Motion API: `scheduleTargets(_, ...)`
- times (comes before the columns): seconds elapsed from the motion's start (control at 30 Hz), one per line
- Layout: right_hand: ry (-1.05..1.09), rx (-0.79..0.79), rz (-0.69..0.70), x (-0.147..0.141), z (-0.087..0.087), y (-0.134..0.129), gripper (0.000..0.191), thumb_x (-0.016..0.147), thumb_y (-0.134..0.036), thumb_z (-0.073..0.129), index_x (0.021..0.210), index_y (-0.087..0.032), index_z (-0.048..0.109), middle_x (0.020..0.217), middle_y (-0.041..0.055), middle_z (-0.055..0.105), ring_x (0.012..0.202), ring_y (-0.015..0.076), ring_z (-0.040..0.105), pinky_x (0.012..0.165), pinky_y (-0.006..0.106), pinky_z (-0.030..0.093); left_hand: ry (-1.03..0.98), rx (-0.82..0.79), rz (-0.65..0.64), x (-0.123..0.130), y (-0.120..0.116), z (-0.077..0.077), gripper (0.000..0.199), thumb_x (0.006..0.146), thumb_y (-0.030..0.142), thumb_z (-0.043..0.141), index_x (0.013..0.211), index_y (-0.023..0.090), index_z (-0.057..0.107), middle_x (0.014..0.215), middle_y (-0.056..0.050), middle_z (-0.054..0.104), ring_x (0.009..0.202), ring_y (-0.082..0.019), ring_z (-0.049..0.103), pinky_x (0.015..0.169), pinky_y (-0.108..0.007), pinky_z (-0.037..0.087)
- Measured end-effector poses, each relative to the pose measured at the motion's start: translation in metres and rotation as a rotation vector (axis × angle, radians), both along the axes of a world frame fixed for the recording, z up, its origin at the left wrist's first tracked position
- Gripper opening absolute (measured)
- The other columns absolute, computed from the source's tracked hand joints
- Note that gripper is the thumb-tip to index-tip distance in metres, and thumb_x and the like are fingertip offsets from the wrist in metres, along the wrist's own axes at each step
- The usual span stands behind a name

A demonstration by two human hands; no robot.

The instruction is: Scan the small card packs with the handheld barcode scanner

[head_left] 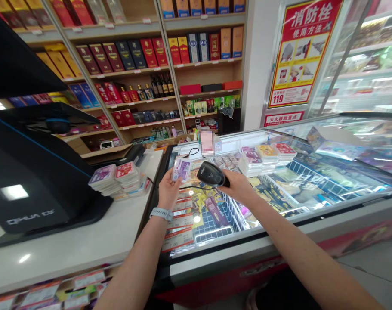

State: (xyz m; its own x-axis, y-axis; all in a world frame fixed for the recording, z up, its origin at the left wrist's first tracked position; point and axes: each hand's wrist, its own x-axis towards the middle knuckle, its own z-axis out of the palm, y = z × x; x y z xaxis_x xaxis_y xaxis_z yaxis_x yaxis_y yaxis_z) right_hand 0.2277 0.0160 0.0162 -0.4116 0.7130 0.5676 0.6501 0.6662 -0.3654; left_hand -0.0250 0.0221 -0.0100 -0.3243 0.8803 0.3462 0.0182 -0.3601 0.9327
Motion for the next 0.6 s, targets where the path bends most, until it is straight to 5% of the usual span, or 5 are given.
scheduleTargets(0.37,-0.095,0.019,-0.041,0.0,-0.009,0.004,0.029,0.08,-0.029,0.063,0.108,-0.02,0.058,0.095,0.0046,0.069,0.084,0.0192,0.065,0.071,0.026,0.043,0.013,0.0,-0.018,0.023,-0.015,0.033,0.054,0.07,0.03,0.071,0.118,0.016,0.05,0.104,-0.008,0.069,0.092,-0.019,0.067,0.081,-0.033,0.054)
scheduleTargets(0.5,-0.156,0.016,-0.05,0.0,-0.008,0.002,0.028,0.081,-0.031,0.063,0.106,-0.019,0.058,0.096,0.0057,0.069,0.086,0.02,0.065,0.071,0.027,0.043,0.099,0.066,0.021,0.032,-0.015,0.058,0.043,0.068,0.03,0.072,0.103,0.015,0.053,0.092,-0.007,0.071,0.083,-0.019,0.067,0.079,-0.033,0.054)
scheduleTargets(0.6,-0.184,0.014,-0.066,-0.001,-0.005,0.001,0.032,0.08,-0.031,0.064,0.109,-0.018,0.058,0.097,0.0066,0.069,0.087,0.0208,0.066,0.071,0.027,0.044,0.345,0.171,0.029,0.057,-0.017,0.083,0.034,0.074,0.029,0.066,0.105,0.014,0.059,0.094,-0.007,0.07,0.082,-0.018,0.065,0.079,-0.031,0.052)
